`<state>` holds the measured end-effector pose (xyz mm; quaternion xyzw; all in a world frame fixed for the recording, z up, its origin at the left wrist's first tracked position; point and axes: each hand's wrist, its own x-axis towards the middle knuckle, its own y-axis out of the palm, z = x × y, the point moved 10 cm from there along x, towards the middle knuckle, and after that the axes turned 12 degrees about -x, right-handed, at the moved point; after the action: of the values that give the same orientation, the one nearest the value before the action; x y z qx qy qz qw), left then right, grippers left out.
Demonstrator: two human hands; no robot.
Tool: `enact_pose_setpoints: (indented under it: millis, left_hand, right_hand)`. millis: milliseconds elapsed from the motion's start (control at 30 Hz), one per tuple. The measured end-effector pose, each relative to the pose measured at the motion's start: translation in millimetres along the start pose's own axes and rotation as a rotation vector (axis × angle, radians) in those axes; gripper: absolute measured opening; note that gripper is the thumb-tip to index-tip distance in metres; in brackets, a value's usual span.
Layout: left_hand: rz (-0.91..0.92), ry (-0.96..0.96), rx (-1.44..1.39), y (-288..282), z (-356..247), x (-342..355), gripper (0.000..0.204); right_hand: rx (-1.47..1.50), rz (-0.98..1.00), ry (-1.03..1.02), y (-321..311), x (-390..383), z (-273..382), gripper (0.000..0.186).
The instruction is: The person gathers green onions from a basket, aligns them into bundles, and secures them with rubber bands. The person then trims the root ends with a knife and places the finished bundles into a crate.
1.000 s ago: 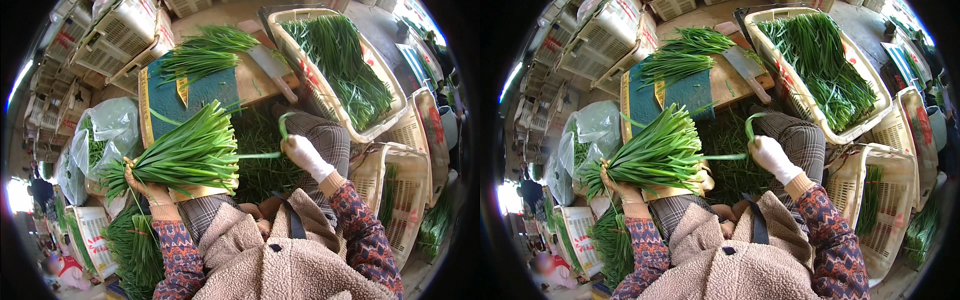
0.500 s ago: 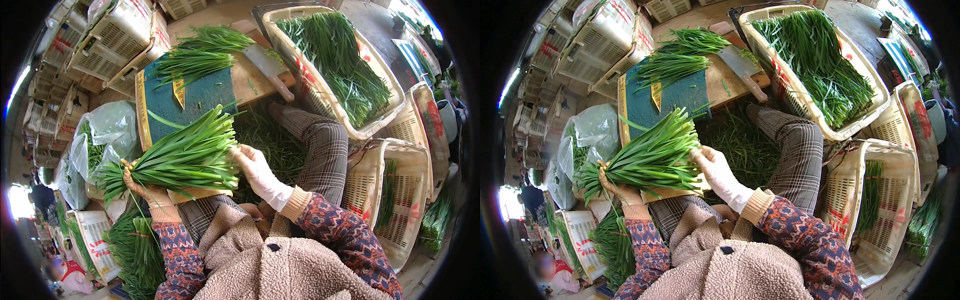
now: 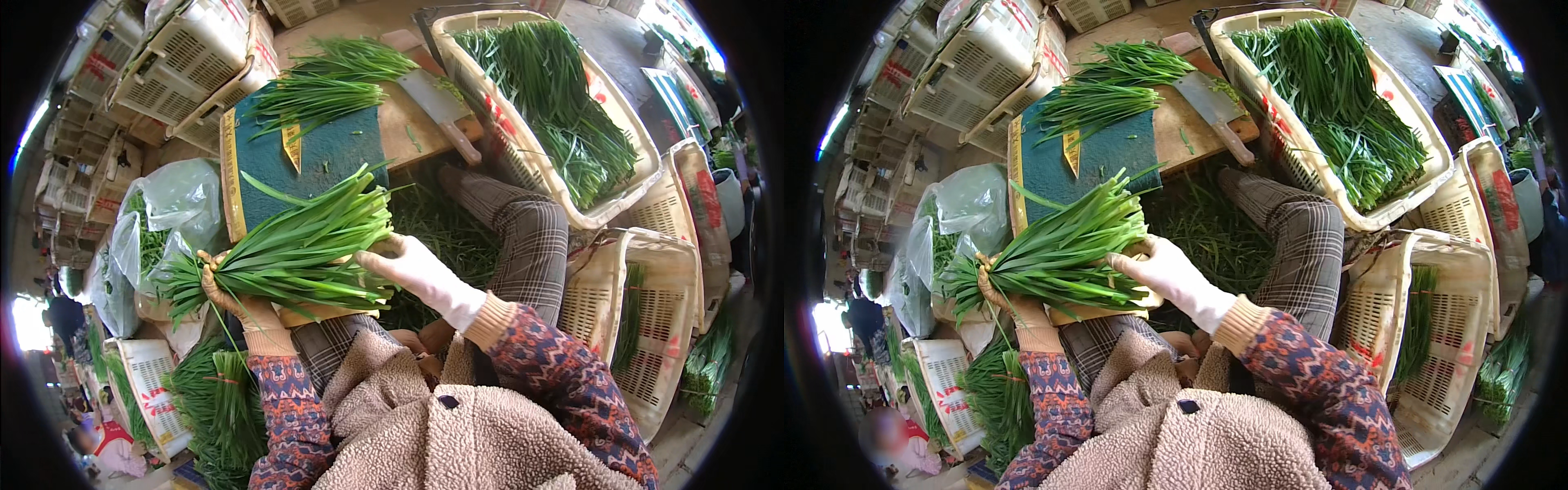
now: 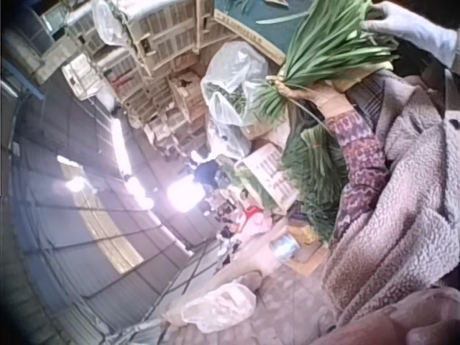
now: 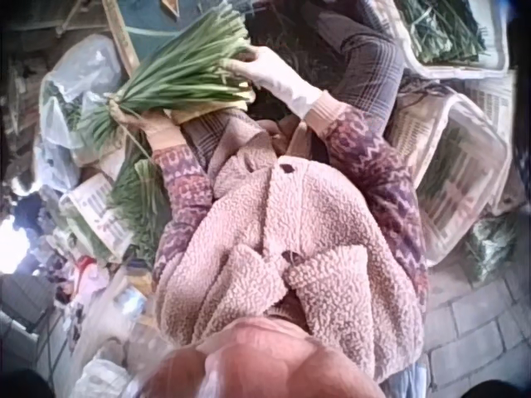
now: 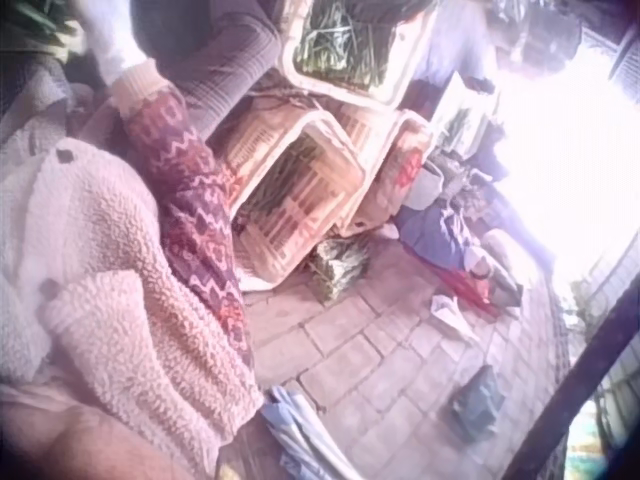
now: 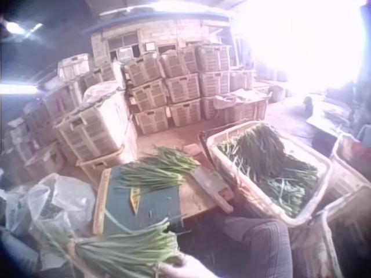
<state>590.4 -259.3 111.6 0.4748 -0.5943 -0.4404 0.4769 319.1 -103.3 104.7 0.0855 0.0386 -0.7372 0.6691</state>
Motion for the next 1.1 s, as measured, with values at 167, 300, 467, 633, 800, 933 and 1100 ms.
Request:
enact_pose_setpoints:
  millis: [167,300,467,633,800,933,1100]
  left_hand:
    - [-0.025,0.042,0.138,1.2,1.9,-5.7,0.032]
    - [-0.025,0.028,0.091,-4.8,1.9,-5.1,0.031]
    - [0.071,-0.029,-0.049,6.1,-2.2,-3.5,0.031]
    - [0.079,0.033,0.139,-6.2,-12.4,-5.0,0.031]
    - [0.008,0.058,0.117,-36.6,-36.5,5.1,0.029]
    - [0.084,0.016,0.139,-18.1,-22.3,-3.1,0.029]
    - [0.068,0.037,0.149,-8.8,-6.2,-2.2,0.028]
  right_hand:
    - [-0.026,-0.102,-0.013,-8.2,7.2,-36.5,0.033]
    - [-0.259,-0.231,-0.020,-58.2,-5.3,-50.7,0.034]
    - [-1.496,-0.185,0.094,-148.0,-18.0,-71.6,0.022]
    - [-0.480,0.157,0.058,-45.6,9.9,-62.6,0.069]
    - [0.037,0.412,0.246,38.6,13.7,-60.7,0.041]
    - [-0.572,0.220,-0.171,17.7,5.3,-43.6,0.031]
    - [-0.781,0.022,-0.014,-68.0,-10.1,-101.8,0.019]
